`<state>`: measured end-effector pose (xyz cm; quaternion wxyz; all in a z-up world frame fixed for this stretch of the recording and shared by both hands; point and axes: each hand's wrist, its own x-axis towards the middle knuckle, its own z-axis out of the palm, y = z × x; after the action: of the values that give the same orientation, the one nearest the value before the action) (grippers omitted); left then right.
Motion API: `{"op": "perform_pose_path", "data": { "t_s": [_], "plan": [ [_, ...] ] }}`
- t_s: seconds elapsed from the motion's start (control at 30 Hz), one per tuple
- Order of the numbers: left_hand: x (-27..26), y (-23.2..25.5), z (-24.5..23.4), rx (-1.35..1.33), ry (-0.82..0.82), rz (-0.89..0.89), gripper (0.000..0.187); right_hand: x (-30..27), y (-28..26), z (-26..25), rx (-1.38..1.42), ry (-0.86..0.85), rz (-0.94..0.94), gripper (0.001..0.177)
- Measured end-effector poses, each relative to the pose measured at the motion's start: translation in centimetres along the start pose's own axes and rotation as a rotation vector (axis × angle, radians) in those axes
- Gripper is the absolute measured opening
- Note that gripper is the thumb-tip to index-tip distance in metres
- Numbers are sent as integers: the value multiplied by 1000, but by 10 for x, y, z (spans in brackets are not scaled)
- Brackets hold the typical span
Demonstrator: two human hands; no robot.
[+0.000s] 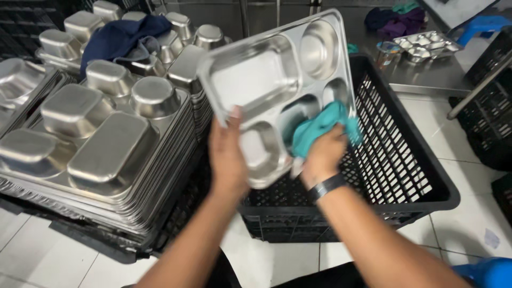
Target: The person wipes multiple stainless steel compartmentalized trays with a teal cloth, handling them one at a time from a stack and placing them into a black plastic crate. The person repeatedly wipes the interior and exterior surfaces of each tray.
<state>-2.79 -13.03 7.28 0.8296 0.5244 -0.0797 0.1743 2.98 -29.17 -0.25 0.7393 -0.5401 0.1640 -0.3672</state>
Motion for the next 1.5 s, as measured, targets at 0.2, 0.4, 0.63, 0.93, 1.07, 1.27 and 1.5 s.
{"op": "perform_pose_path", "data": {
  "t_s": [0.2, 0.4, 0.63, 0.93, 1.07, 1.27, 1.5],
  "plan": [
    [-9, -34, 35, 185, 51, 216, 79, -92, -25, -2, 66, -153, 407, 38],
    [-13, -35, 41, 177, -110, 261, 89, -61, -28, -19, 40, -355, 205, 34],
    [18, 4, -17, -357, -352, -197, 68, 51, -88, -59, -461, -669, -477, 25],
    [12, -4, 14, -111, 109, 94, 67, -38, 11, -34, -516, -353, -98, 38],
    [24, 7, 5, -127, 178, 97, 67, -77, 5, -48, -857, -758, -942, 35],
    [44, 22, -27, -175, 144, 61, 69, -7, -80, -59, -764, -1005, -617, 26],
    [53, 21, -39, 389, -91, -477, 82, 16, -116, -73, -667, -930, 15, 40]
  ]
}}
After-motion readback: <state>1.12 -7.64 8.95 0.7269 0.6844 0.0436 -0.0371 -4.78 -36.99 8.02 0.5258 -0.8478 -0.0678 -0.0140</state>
